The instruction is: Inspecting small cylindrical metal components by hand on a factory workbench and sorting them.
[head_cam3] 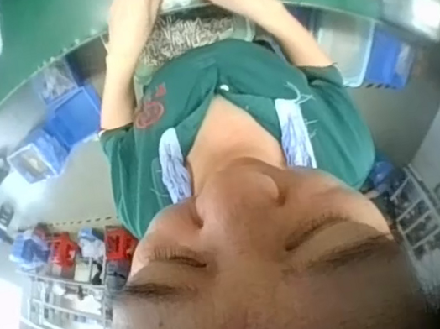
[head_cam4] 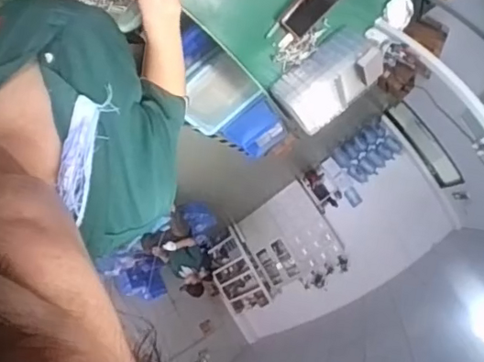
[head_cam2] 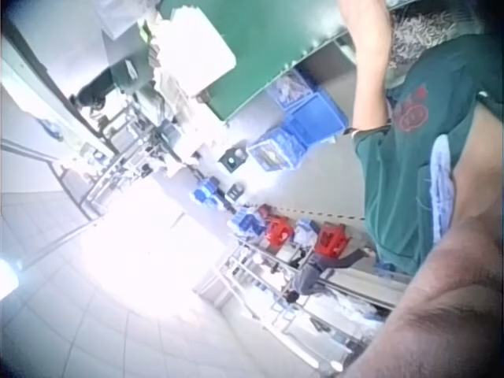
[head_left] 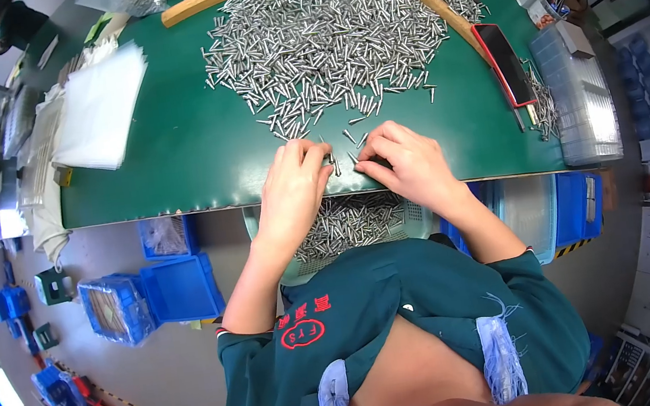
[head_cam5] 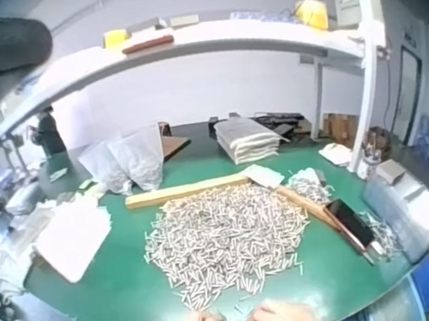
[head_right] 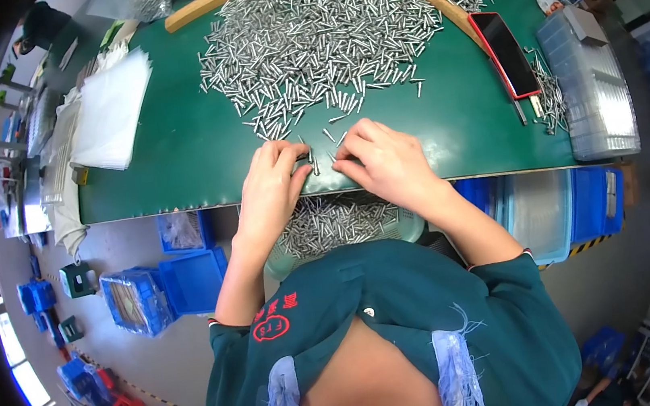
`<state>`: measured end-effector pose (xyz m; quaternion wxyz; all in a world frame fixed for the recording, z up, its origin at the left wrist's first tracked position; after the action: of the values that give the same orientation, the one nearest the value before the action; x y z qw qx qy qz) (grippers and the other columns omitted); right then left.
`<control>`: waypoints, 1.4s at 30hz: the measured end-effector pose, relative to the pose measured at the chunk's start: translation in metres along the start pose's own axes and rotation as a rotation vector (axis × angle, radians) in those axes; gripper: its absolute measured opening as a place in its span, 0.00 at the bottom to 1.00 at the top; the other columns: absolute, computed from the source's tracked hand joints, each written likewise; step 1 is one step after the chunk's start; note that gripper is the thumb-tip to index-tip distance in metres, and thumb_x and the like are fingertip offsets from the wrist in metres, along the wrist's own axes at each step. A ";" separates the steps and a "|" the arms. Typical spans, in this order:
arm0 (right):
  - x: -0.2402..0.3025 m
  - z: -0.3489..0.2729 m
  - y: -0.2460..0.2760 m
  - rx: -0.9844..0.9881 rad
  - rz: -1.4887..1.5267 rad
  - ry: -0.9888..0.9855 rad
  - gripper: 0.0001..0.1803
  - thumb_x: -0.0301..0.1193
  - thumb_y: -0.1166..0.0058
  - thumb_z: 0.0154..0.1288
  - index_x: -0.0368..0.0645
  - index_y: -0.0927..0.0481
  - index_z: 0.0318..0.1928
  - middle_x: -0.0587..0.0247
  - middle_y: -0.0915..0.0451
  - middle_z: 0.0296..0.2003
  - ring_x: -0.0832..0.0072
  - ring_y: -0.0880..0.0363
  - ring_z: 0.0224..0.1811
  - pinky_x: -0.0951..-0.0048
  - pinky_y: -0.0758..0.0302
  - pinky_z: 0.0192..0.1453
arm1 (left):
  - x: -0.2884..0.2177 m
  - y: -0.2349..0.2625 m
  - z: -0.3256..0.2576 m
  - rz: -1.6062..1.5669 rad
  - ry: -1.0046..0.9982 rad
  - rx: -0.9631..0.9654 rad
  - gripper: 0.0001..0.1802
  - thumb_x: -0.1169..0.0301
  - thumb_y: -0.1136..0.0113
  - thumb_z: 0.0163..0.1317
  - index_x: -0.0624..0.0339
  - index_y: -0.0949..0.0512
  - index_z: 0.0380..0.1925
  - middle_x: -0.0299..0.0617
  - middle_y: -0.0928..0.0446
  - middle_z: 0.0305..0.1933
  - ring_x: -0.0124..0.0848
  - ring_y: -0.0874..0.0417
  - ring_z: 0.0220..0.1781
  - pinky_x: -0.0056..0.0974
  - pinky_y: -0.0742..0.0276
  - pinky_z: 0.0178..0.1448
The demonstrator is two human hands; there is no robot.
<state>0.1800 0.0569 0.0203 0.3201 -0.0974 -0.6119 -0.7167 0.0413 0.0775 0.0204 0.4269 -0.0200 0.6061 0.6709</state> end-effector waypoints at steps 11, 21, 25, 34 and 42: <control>0.021 0.008 -0.019 -0.032 -0.003 0.136 0.15 0.36 0.36 0.55 0.48 0.21 0.42 0.66 0.27 0.36 0.67 0.22 0.39 0.66 0.23 0.39 | -0.002 -0.002 -0.008 0.021 -0.101 0.012 0.10 0.79 0.41 0.54 0.59 0.24 0.38 0.40 0.26 0.40 0.40 0.24 0.43 0.43 0.27 0.48; 0.014 0.008 -0.016 0.024 0.065 0.084 0.09 0.32 0.38 0.57 0.47 0.21 0.38 0.65 0.25 0.34 0.65 0.22 0.39 0.64 0.24 0.39 | -0.001 0.000 -0.008 0.035 -0.015 -0.013 0.08 0.77 0.41 0.56 0.59 0.23 0.38 0.42 0.24 0.42 0.42 0.24 0.41 0.43 0.28 0.48; 0.006 0.009 -0.017 0.004 0.119 0.064 0.09 0.32 0.38 0.57 0.46 0.22 0.37 0.65 0.24 0.33 0.65 0.21 0.37 0.65 0.24 0.38 | -0.005 -0.001 -0.008 0.054 -0.040 -0.014 0.09 0.77 0.40 0.56 0.58 0.22 0.39 0.40 0.24 0.42 0.41 0.24 0.42 0.42 0.28 0.48; -0.002 0.011 -0.020 0.124 0.294 -0.028 0.14 0.30 0.36 0.56 0.46 0.23 0.43 0.64 0.22 0.34 0.68 0.19 0.36 0.68 0.24 0.37 | -0.008 0.000 -0.015 0.066 -0.074 -0.002 0.13 0.77 0.40 0.55 0.54 0.21 0.41 0.34 0.24 0.44 0.37 0.25 0.43 0.41 0.27 0.51; 0.030 0.016 -0.010 -0.038 -0.021 0.219 0.17 0.39 0.34 0.54 0.48 0.19 0.43 0.68 0.24 0.35 0.70 0.23 0.37 0.70 0.24 0.39 | -0.002 0.016 -0.023 0.015 -0.004 -0.093 0.10 0.77 0.41 0.59 0.58 0.21 0.41 0.40 0.21 0.41 0.38 0.22 0.39 0.37 0.25 0.44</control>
<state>0.1466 0.0623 0.0315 0.3755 -0.0182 -0.5606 -0.7378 0.0218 0.0586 0.0282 0.4218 -0.0340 0.5734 0.7015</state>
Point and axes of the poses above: each hand's wrist, its own z-axis towards the middle knuckle, its own y-axis out of the back of the hand, x = y × z, the point moved 9 cm from there along z, towards the middle knuckle
